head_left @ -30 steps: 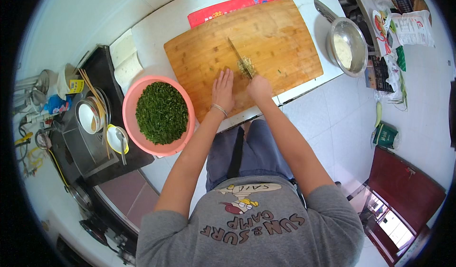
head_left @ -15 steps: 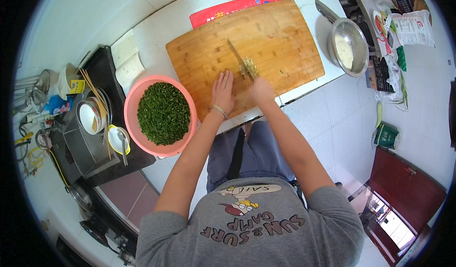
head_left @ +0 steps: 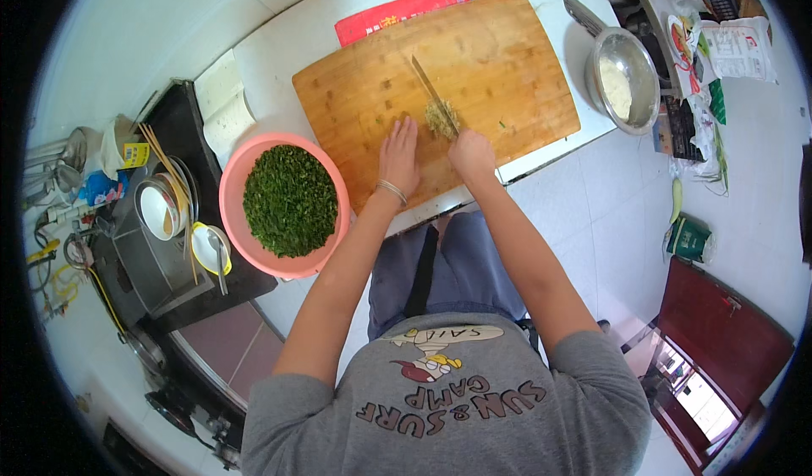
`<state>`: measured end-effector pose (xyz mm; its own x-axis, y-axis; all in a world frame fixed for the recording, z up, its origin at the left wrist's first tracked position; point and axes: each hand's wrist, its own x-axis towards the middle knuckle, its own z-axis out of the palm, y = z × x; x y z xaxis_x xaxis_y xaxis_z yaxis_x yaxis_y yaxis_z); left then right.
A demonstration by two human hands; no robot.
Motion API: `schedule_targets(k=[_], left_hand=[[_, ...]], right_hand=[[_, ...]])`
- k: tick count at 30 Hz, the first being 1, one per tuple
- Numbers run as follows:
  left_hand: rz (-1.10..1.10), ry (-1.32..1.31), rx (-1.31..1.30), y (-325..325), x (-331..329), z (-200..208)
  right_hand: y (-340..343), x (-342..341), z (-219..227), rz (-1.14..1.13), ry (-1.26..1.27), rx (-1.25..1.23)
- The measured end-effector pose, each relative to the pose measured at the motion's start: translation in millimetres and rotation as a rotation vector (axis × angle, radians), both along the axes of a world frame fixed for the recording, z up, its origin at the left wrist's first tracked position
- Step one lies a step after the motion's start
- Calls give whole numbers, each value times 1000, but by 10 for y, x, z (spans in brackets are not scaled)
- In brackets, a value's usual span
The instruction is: The person washes a knife at the sink, then moves to a wooden cutting board to slice and mince a light-colored vegetable. They repeatedly slice the vegetable into thin strips and then chop it into small pieces, gathering the pile with the knife blade.
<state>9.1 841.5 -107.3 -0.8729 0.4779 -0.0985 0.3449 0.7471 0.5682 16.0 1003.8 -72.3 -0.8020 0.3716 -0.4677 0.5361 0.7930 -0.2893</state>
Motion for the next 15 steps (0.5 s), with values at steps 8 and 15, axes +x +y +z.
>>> schedule_targets(k=[8,15], left_hand=[[-24,-12,-60,42,-34,-27],[-1,-43,-59,8,-52,-25]], right_hand=[[-22,72,0,21,-26,-15],[122,33,200,-68,61,14]])
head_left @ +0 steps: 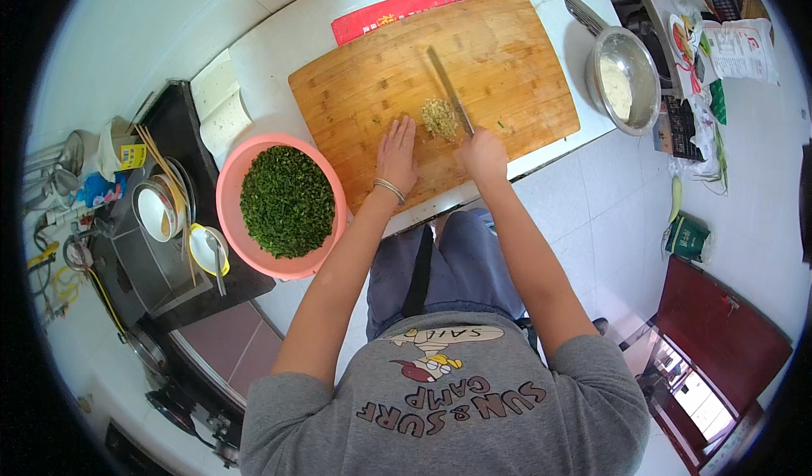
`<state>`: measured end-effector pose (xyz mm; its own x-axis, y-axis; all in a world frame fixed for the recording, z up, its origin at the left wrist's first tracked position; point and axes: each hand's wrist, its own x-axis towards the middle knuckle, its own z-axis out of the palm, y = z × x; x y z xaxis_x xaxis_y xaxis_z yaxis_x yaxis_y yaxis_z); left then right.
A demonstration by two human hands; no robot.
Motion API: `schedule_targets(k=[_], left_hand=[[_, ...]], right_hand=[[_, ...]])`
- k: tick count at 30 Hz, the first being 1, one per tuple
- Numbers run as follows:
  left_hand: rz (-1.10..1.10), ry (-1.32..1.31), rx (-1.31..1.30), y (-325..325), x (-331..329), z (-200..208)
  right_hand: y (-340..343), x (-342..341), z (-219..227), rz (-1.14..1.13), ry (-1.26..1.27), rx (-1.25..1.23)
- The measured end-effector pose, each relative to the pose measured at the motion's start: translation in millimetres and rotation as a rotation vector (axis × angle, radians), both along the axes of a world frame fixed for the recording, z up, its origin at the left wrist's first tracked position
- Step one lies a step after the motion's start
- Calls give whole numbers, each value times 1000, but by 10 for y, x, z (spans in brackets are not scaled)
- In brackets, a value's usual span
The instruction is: The person washes a knife at the sink, then moves to a wooden cutting board to slice and mince a light-colored vegetable. They repeatedly slice the vegetable into thin strips and then chop it into small pieces, gathering the pile with the knife blade.
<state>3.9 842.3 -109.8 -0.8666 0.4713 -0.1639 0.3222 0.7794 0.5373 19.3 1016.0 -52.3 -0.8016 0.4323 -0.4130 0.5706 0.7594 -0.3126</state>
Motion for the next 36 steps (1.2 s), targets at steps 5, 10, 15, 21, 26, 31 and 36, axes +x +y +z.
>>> schedule_targets(k=[5,10,15,21,26,31,36], left_hand=[[-30,31,6,67,-10,19],[16,139,66,136,64,-2],[210,112,164,268,219,-162],[278,45,577,488,-114,-205],[354,-62,601,248,40,-300],[350,-85,500,142,105,-253],[350,-6,505,176,160,-180]], right_hand=[[99,16,-256,30,-89,33],[29,41,-272,-20,-43,-26],[52,47,-84,-40,94,-89],[88,216,-123,-52,77,-86],[40,229,-294,-1,18,-43],[-36,222,-231,-16,23,-83],[-140,262,-313,55,48,-63]])
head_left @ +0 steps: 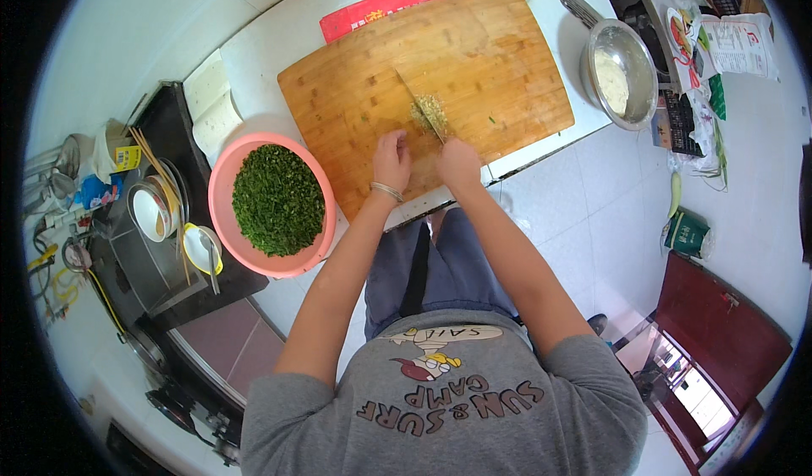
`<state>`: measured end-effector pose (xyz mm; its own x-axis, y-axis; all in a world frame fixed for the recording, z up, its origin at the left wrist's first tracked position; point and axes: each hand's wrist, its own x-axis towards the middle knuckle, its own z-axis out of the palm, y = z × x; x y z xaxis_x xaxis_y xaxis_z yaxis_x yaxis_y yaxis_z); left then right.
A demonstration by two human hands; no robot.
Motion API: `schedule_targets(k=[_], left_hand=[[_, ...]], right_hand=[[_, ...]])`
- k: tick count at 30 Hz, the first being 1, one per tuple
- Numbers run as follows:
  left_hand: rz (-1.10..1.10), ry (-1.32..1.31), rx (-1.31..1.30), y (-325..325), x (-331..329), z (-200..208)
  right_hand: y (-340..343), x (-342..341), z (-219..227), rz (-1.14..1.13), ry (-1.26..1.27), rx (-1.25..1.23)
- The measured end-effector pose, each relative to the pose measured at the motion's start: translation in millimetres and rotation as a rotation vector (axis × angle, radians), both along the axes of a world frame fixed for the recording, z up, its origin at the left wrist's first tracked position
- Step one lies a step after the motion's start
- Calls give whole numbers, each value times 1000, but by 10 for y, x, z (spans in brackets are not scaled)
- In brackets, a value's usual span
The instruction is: The person washes a knife at the sink, then moves to a wooden cutting board to slice and mince a light-colored vegetable. They repeatedly slice the vegetable into thin strips and then chop it into small pieces, gathering the pile with the knife blade.
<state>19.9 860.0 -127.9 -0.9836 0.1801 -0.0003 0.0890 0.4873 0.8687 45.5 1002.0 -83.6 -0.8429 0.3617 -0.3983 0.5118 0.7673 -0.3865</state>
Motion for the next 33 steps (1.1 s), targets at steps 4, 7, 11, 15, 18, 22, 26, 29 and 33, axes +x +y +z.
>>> schedule_targets(k=[4,7,11,15,18,22,26,29,33], left_hand=[[8,9,21,-30,-11,2],[46,-17,41,-87,-6,5],[99,-68,19,-168,39,-16],[71,-12,-45,-194,66,-29],[79,32,-148,-221,85,-12],[68,-27,-76,-202,74,8],[59,-68,-39,-184,76,14],[48,-56,-31,-177,49,4],[-1,-28,-41,-116,-9,-3]], right_hand=[[15,-136,-6,-10,-43,-1],[5,-126,61,27,-74,-13],[-225,-69,291,140,12,-85],[-343,-37,163,131,22,-28],[-309,-2,143,103,19,-30],[-256,-61,183,89,-53,-44],[-147,-106,115,36,-102,-32],[-78,-84,233,-29,-103,-71],[48,-175,135,-35,-112,-50]])
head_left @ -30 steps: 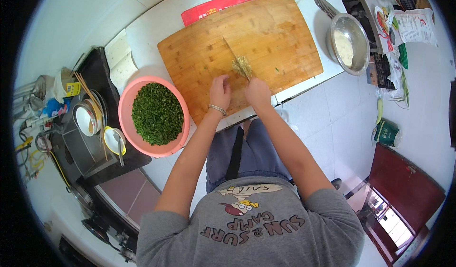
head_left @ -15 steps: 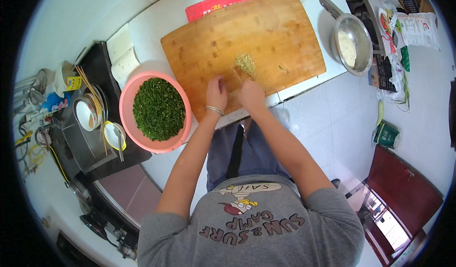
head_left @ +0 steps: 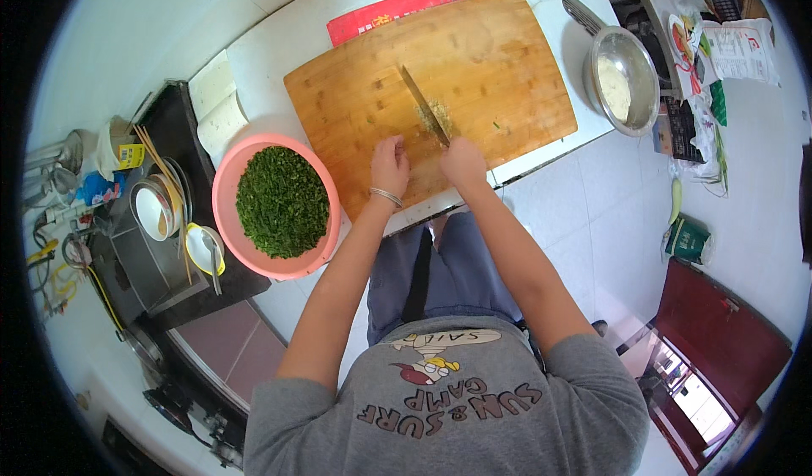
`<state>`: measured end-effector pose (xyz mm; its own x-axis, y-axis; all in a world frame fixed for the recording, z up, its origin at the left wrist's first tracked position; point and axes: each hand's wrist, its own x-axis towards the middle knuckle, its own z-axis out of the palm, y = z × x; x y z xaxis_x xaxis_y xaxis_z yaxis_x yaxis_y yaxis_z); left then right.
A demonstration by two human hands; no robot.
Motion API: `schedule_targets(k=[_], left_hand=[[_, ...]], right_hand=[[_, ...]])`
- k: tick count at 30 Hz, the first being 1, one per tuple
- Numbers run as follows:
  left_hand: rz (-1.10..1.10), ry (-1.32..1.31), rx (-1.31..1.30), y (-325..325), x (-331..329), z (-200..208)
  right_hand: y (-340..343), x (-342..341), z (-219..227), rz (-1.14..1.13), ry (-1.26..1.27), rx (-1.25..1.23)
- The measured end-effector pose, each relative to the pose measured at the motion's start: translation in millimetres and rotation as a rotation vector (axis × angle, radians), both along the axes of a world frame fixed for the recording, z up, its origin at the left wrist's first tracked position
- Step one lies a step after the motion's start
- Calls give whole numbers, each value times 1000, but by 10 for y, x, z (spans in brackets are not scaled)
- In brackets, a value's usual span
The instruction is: The person washes a knife at the sink, then moves to a wooden cutting board to slice and mince a light-colored vegetable. They repeatedly slice the vegetable into thin strips and then chop it into small pieces, gathering the pile with the knife blade.
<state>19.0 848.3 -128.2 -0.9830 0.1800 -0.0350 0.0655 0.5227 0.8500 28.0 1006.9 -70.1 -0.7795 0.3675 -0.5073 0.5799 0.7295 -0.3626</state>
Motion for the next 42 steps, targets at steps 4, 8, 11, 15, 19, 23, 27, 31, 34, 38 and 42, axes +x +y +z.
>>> schedule_targets(k=[4,8,11,15,19,23,27,31,34,38,42], left_hand=[[5,23,8,13,-62,-15],[-15,66,-3,94,-116,-1],[-53,48,-32,139,-141,-7],[67,32,59,130,-100,-86],[63,46,-110,79,-97,-117],[56,65,-138,32,-62,-148],[42,24,-74,67,-40,-116],[28,-12,-15,99,-41,-6],[20,34,42,126,-68,-17],[-2,52,42,141,-124,-17],[-19,57,21,151,-145,-40]], right_hand=[[-1,-29,73,-33,-2,-34],[54,47,-9,-5,37,7],[82,-23,-149,-52,27,20],[-63,21,89,55,69,-23],[-220,75,33,120,52,0],[-218,176,-61,104,59,12],[-82,82,-142,92,37,33],[-2,7,-23,-1,-22,11],[55,13,-41,2,30,35],[35,-61,-64,20,82,6],[-11,-46,-126,39,99,17]])
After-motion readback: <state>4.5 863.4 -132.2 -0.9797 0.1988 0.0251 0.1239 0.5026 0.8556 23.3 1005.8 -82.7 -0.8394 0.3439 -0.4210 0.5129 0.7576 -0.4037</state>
